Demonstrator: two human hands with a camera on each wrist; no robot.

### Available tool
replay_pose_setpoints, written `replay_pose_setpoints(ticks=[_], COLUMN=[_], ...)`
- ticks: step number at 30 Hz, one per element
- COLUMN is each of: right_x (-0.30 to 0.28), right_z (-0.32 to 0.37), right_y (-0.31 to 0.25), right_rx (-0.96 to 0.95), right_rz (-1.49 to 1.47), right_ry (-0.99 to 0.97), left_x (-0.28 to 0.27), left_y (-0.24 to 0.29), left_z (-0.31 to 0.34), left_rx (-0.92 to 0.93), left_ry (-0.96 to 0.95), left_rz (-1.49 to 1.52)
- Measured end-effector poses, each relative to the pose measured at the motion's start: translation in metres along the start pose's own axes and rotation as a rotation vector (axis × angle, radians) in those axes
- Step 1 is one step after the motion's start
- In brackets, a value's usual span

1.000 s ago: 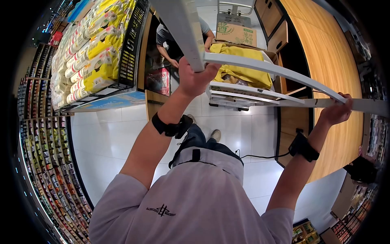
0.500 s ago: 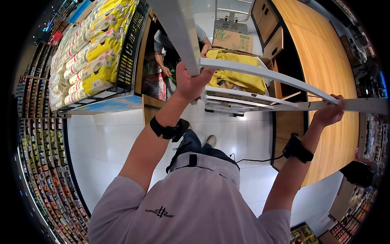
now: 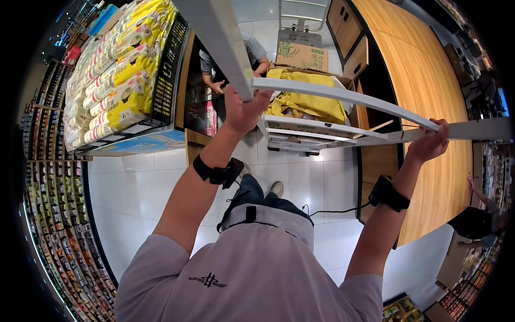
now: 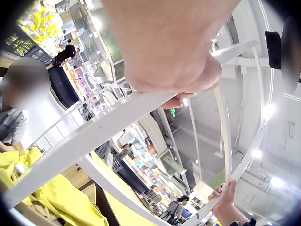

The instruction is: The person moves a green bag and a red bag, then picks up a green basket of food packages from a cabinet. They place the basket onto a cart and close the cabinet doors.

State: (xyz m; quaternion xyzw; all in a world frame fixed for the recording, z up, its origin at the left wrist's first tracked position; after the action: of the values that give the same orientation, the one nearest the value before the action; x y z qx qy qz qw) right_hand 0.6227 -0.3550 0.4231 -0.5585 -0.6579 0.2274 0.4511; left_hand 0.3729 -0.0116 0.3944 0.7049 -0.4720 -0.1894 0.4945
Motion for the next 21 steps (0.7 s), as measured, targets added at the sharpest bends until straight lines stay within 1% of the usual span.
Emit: replay_pose_setpoints(ticks=[10, 13, 19, 21], right_x=[0.0023, 0.0011, -0.0009, -0.0031], right_z=[0.0011, 0.0012, -0.0005, -0.0018], right_y=[-0.0021, -0.0016, 0.0002, 0.0029], right_rx=[-0.010, -0.014, -0.017, -0.011], right_rz=[-0.007, -0.012, -0.020, -0.030], right_ry=[0.007, -0.001, -0.009, -0.014], left_x=[-0.0014, -0.0014, -0.0016, -0.0019], left_y=[-0.0017, -0.0023, 0.0003, -0.0025], left_z=[-0.0009, 0.0004, -0.0008, -0.0015], left_rx=[0.027, 0.001, 0.024, 0.028], left_ry=[0.012, 0.021, -0.004, -0.008], left_rz=[-0.025, -0.020, -0.096, -0.068])
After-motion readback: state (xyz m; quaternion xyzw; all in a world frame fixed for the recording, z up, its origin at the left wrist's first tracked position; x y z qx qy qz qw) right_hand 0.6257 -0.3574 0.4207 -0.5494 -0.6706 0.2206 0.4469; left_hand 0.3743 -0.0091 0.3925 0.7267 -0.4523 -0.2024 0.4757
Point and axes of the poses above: each hand's wrist, its own z-axis away from the middle knuckle, its own x-axis out of the palm, y = z × x, the point moved 6 cm from there along -z, towards the middle knuckle, and after that the axes turned 1 degree about -z, right-handed, at the moved point
